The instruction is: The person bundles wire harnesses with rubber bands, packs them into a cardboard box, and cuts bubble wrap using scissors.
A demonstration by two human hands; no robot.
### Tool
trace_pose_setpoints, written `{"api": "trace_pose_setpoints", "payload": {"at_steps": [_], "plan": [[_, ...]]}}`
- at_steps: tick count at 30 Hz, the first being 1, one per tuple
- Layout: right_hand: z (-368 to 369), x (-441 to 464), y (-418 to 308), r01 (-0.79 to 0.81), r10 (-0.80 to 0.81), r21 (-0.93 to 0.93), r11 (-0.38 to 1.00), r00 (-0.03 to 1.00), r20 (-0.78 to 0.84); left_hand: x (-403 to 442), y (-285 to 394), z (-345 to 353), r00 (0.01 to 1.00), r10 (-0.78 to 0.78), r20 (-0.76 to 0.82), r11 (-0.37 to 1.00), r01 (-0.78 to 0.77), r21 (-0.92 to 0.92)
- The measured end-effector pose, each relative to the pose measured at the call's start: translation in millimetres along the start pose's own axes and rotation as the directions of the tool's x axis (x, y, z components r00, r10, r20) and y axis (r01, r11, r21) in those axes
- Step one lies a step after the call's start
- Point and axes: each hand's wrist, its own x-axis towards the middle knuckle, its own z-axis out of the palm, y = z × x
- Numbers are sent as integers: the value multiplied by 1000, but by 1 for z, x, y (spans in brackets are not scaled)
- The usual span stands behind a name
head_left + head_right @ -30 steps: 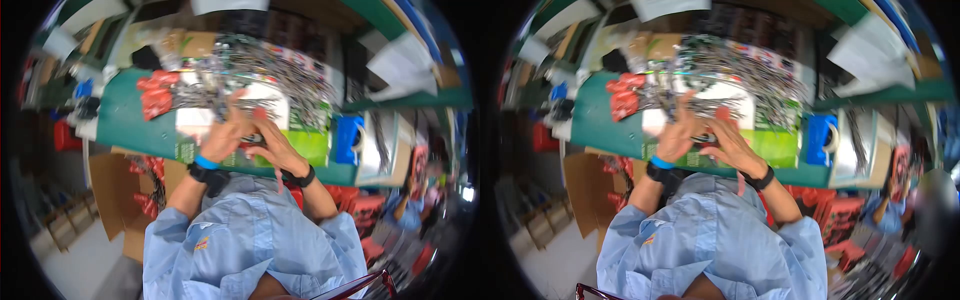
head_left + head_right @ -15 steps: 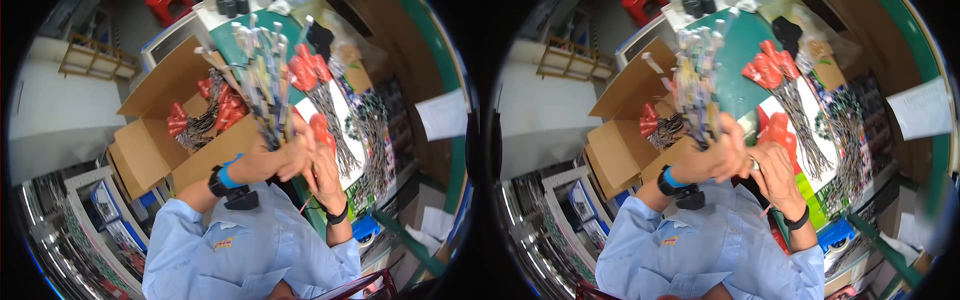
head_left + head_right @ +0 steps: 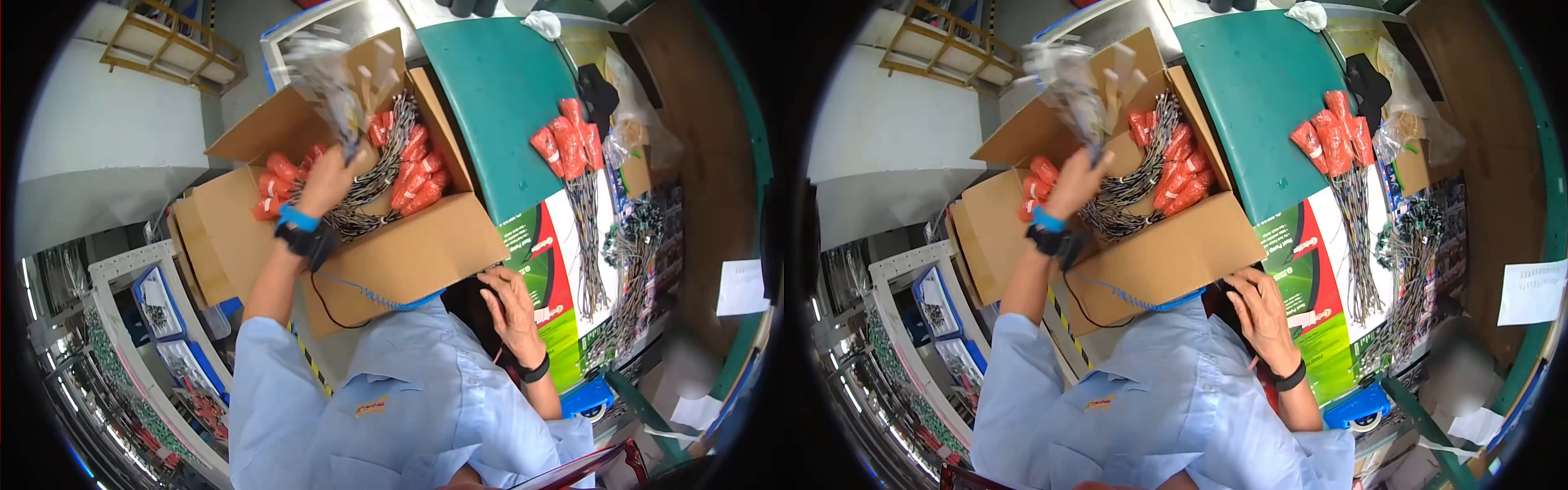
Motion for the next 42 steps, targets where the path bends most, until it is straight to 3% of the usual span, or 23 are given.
{"api": "trace_pose_setpoints", "payload": {"at_steps": [3, 7, 8, 10, 14, 15, 16, 17, 18, 19, 20, 22, 24, 25, 27, 29, 31, 33, 34, 36, 38, 40, 42], "plan": [[10, -15, 1, -116, 116, -7, 993, 993, 2, 30, -95, 111, 978, -149, 147, 969, 115, 221], [15, -47, 4, -304, 303, -28, 952, 953, -18, 28, -156, 223, 940, -290, 180, 933, 236, 272], [16, -56, 7, -359, 358, -25, 933, 933, -25, 38, -205, 264, 939, -204, 276, 963, 142, 229], [20, -72, 13, -416, 412, -48, 908, 908, -71, 40, -180, 249, 917, -315, 245, 944, 275, 183], [29, -110, 37, -451, 450, 13, 893, 888, -91, 39, -157, 212, 915, -67, 398, 981, -13, 193], [32, -121, 41, -466, 467, 35, 884, 881, -81, 54, -211, 235, 826, -80, 558, 992, 121, -37], [28, -128, 43, -491, 493, 72, 868, 870, -21, 48, -163, 199, 823, -274, 497, 962, 232, 146], [25, -138, 45, -507, 506, 117, 854, 862, 41, 56, -215, 217, 939, -121, 323, 970, 43, 237], [27, -153, 52, -520, 511, 157, 840, 854, 93, 48, -149, 178, 869, -221, 442, 940, 311, -142], [32, -171, 57, -522, 501, 199, 830, 853, 147, 59, -140, 165, 829, -316, 462, 928, 370, -28], [34, -184, 58, -607, 577, 225, 762, 794, 189, 53, -110, 151, 873, -370, 319, 859, 452, -240], [43, -210, 66, -717, 688, 227, 659, 697, 203, 92, -194, 158, 976, -162, 144, 903, 205, -377], [49, -236, 74, -774, 758, 210, 598, 631, 166, 78, -101, 126, 962, -263, 74, 875, 270, -402], [49, -245, 80, -820, 808, 184, 542, 569, 152, 74, -74, 119, 976, -200, 90, 859, 219, -464], [57, -262, 84, -805, 819, 205, 557, 574, 25, 66, -9, 111, 992, -64, 109, 832, 113, -543], [76, -277, 101, -531, 533, 65, 845, 822, -203, 39, 60, 111, 987, 65, 144, 832, 26, -555], [73, -270, 96, -475, 466, 27, 880, 848, -252, 2, 132, 116, 937, 219, 273, 804, -15, -594], [70, -255, 90, -624, 740, 410, 665, 626, -248, -24, 170, 121, 842, 257, 474, 852, 34, -522], [67, -252, 89, -537, 684, 446, 716, 669, -291, -37, 187, 126, 781, 270, 563, 877, 42, -478], [58, -251, 88, -481, 622, 439, 759, 736, -268, -63, 212, 134, 630, 367, 685, 891, -25, -454], [24, -250, 83, -515, 620, 408, 754, 763, -185, -88, 229, 142, 461, 375, 804, 894, 49, -446], [-5, -241, 82, -533, 689, 452, 715, 647, -326, -98, 252, 146, 212, 406, 889, 907, -214, -363], [-46, -219, 87, -493, 658, 437, 752, 609, -443, -106, 252, 164, 151, 432, 889, 892, -221, -395]]}}
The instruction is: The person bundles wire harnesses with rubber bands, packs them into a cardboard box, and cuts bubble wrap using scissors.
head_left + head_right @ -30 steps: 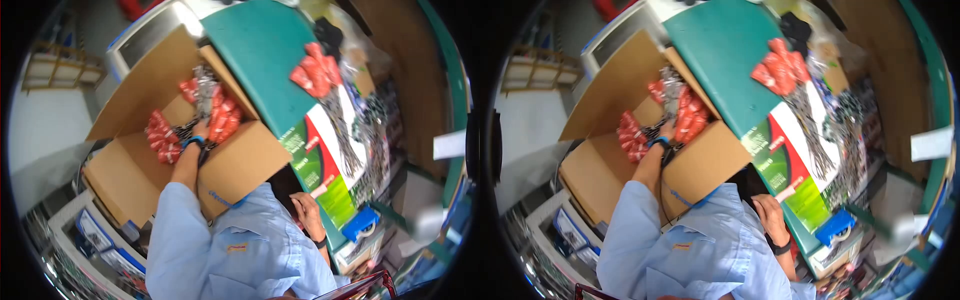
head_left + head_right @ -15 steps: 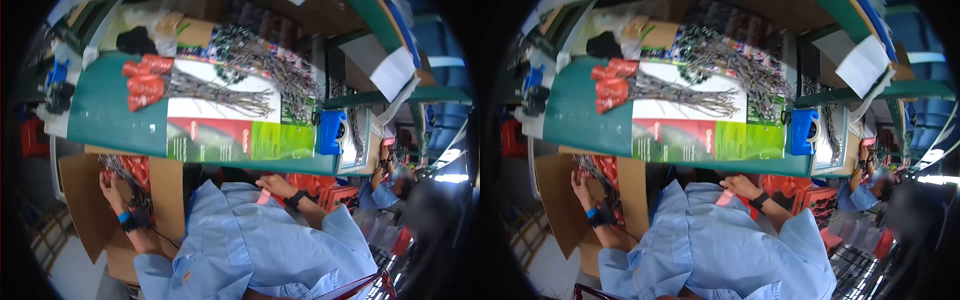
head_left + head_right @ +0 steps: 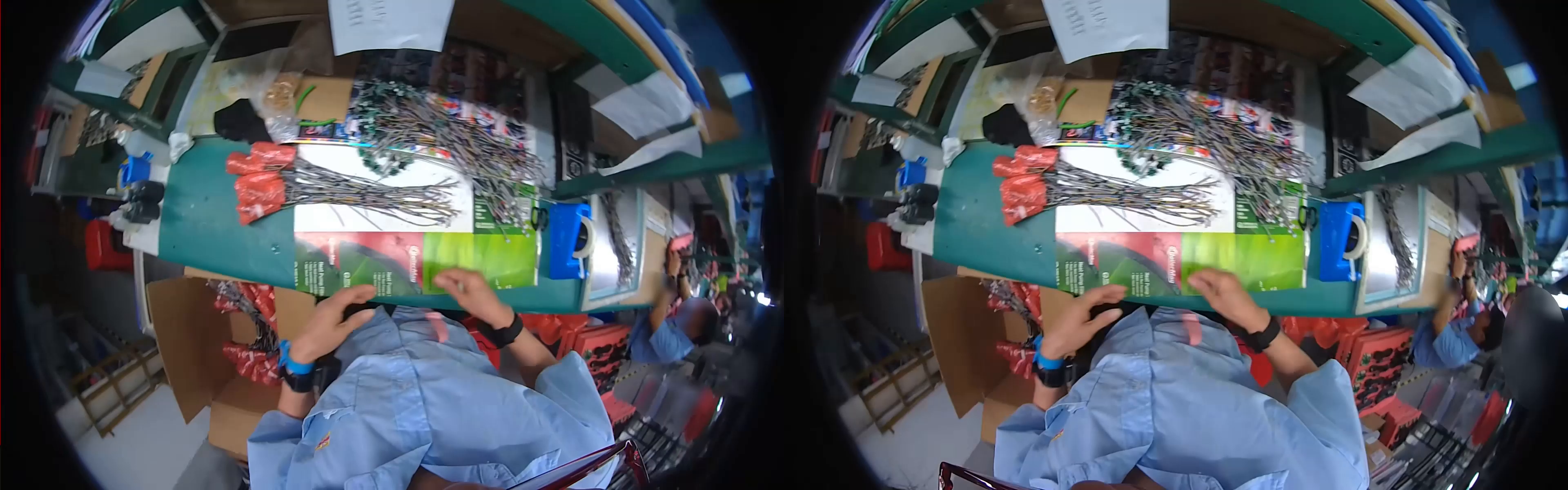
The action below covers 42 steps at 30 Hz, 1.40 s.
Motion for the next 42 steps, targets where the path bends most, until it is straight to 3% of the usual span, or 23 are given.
{"api": "trace_pose_setpoints", "payload": {"at_steps": [4, 7, 9, 11, 13, 16, 20, 24, 27, 31, 34, 36, 37, 40, 42], "plan": [[-2, 81, -34, 238, -239, -77, 968, 971, -8, 25, 6, 22, 996, 59, -61, 992, -52, 113], [39, 137, -44, 443, -442, -80, 893, 896, 36, 28, 10, 28, 999, -13, -42, 996, 16, 88], [69, 175, -45, 477, -471, -36, 878, 876, 107, 27, 11, 27, 995, -56, -77, 997, 59, 40], [99, 209, -40, 564, -591, -310, 766, 807, 7, 25, 10, 22, 989, -115, -96, 993, 112, -39], [115, 233, -44, 391, -492, -523, 757, 868, -63, 19, 6, 18, 980, -92, -174, 995, 98, 25], [133, 251, -36, 230, -409, -639, 734, 901, -146, 10, -6, 15, 966, -105, -236, 994, 103, -18], [147, 254, -30, 321, -464, -805, 498, 883, 65, 4, -24, 13, 949, -142, -280, 989, 124, -82], [129, 250, -25, 368, -430, -752, 547, 894, 125, 4, -29, 9, 940, -156, -302, 986, 131, -101], [91, 225, -28, 507, -509, -669, 543, 833, 218, 10, -43, 8, 942, -154, -298, 985, 122, -123], [46, 191, -4, 441, -359, -688, 576, 893, 272, 17, -49, 2, 947, -186, -261, 981, 163, -109], [34, 167, 3, 284, -257, -673, 683, 956, 142, 24, -55, 6, 948, -157, -275, 985, 131, -111], [37, 159, -14, 324, -396, -595, 735, 918, 11, 28, -53, 9, 951, -142, -273, 988, 120, -95], [42, 158, -21, 319, -381, -542, 777, 925, -1, 29, -51, 10, 953, -145, -266, 988, 122, -99], [60, 164, -20, 371, -444, -575, 729, 896, 14, 33, -45, 13, 966, -163, -203, 986, 155, -56], [73, 169, -14, 336, -419, -540, 772, 907, -35, 37, -43, 17, 965, -172, -198, 981, 150, -121]]}}
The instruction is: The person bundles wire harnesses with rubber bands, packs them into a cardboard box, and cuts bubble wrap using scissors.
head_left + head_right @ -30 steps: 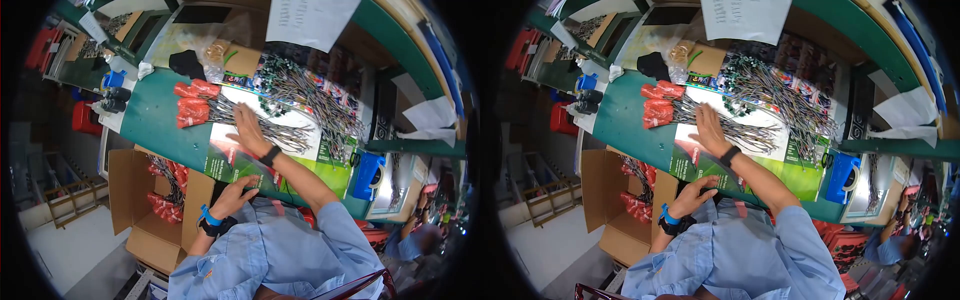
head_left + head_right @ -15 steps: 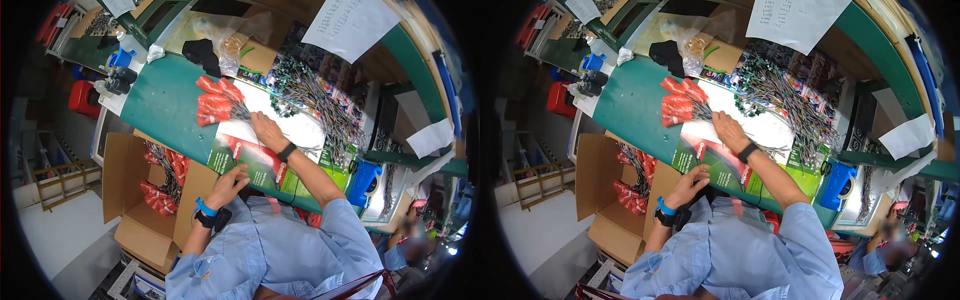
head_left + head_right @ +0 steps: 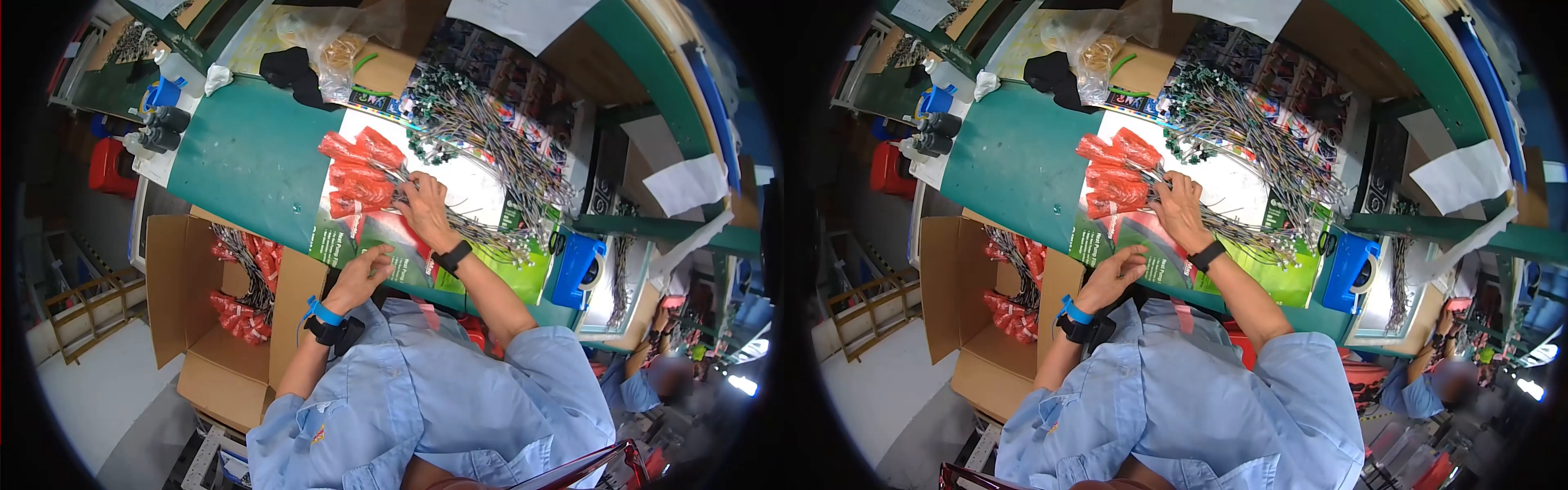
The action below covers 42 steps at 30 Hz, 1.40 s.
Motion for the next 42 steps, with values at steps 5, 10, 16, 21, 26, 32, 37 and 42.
{"api": "trace_pose_setpoints", "payload": {"at_steps": [5, 10, 16, 21, 26, 32, 37, 42], "plan": [[-7, -12, -15, 0, 6, 80, 997, 997, -78, 14, -19, 16, 996, -58, -62, 911, 28, -411], [-15, -58, -47, -50, 50, 320, 946, 999, 8, 31, -13, 29, 998, -43, 47, 321, 59, -945], [-28, -97, -51, -181, 169, 250, 951, 983, 71, 34, -10, 34, 997, -58, -56, 202, -43, -978], [-51, -136, -11, -80, 68, 71, 994, 985, 158, 26, -7, 17, 998, 9, -70, 87, -71, -994], [-99, -172, 18, -109, 136, -234, 966, 985, 102, 22, 0, 5, 994, 81, -72, -142, -60, -988], [-120, -186, 43, -346, 363, -293, 891, 932, 5, 22, -8, 0, 985, 143, -94, -96, -80, -992], [-128, -167, 45, -651, 619, 506, 566, 741, 262, 18, 24, -6, 975, 171, -138, -79, -126, -989], [-126, -143, 34, -531, 554, 847, 6, 707, 439, 14, 46, -16, 960, 204, -192, -96, -176, -980]]}}
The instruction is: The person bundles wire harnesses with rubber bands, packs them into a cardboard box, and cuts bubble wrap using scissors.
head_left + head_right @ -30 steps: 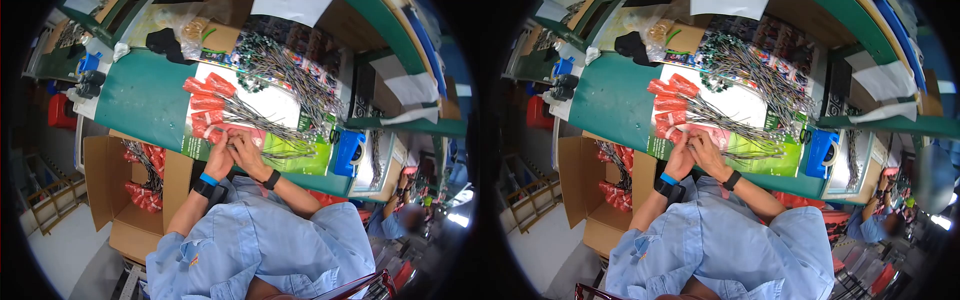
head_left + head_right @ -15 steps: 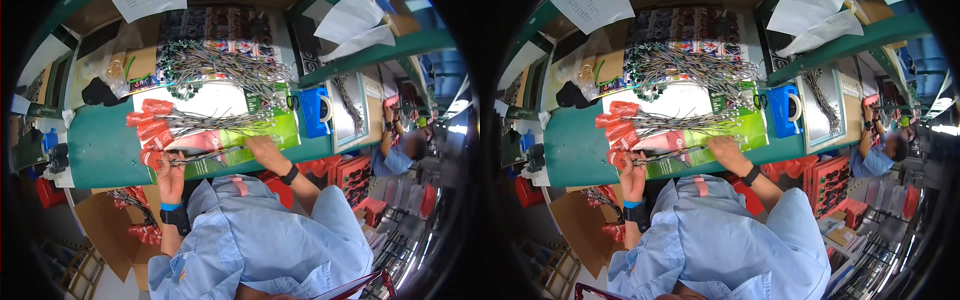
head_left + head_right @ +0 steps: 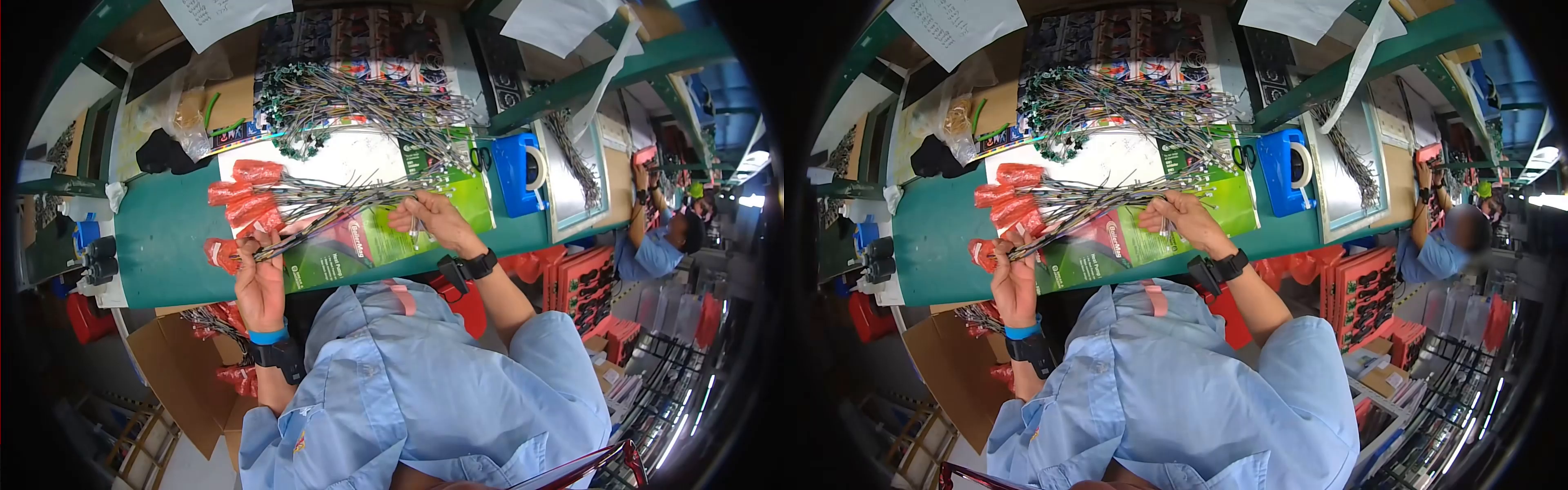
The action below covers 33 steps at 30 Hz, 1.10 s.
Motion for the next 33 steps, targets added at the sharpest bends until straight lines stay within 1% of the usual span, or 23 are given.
{"api": "trace_pose_setpoints", "payload": {"at_steps": [1, 2, 4, 5, 11, 14, 17, 19, 21, 23, 24, 25, 26, 27, 29, 31, 32, 33], "plan": [[3, 3, 1, 10, -10, 44, 999, 1000, -8, -1, 1, 1, 999, 23, -36, 1000, -22, 18], [5, 6, 3, 20, -19, 87, 996, 1000, -17, -2, 2, 1, 999, 27, -37, 999, -26, 19], [8, 7, 6, 20, -20, 107, 994, 1000, -5, -3, 3, 0, 999, 34, 17, 999, -34, 12], [9, 8, 7, 22, -23, 127, 992, 1000, 2, -4, 4, 0, 999, 38, 17, 999, -38, 12], [14, 11, 13, 5, -7, 100, 995, 1000, 26, -8, 12, -11, 997, 76, -35, 997, -76, -5], [13, 11, 18, 0, -5, 120, 993, 999, 38, -7, 12, -17, 994, 90, -64, 996, -90, 1], [9, 10, 21, -26, 20, 89, 996, 998, 66, -8, 11, -26, 993, 85, -86, 996, -85, 4], [7, 9, 23, -41, 35, 85, 996, 997, 65, -9, 9, -33, 992, 67, -106, 996, -61, 60], [-2, 9, 30, -54, 48, 82, 995, 997, 67, -9, 7, -51, 995, 61, -82, 998, -58, 31], [-20, 10, 38, -12, 33, -213, 977, 995, 92, -9, 5, -59, 986, 82, -142, 987, -60, 149], [-23, 5, 28, -34, 68, -375, 926, 995, 79, -11, 1, -57, 984, 76, -163, 987, -51, 155], [-26, -4, 12, -48, 97, -527, 848, 993, 65, -13, -4, -58, 987, 60, -151, 983, -32, 183], [-29, -13, -1, -33, 89, -705, 708, 995, 43, -14, -9, -62, 989, 42, -140, 978, -12, 209], [-35, -19, -9, -19, 69, -847, 531, 997, 21, -15, -17, -65, 983, 47, -178, 976, -7, 216], [-51, -16, -4, 143, -194, -899, 414, 979, 67, -17, -31, -78, 970, 26, -240, 980, 23, 196], [-35, 3, -13, 90, -177, -739, 668, 983, -40, -19, -42, -89, 952, -27, -304, 987, 73, 140], [-16, 16, -16, 124, -198, -669, 732, 979, -36, -21, -47, -96, 946, -48, -320, 991, 85, 105], [0, 34, -6, 252, -306, -669, 699, 951, 38, -22, -51, -101, 940, -69, -334, 993, 97, 69]]}}
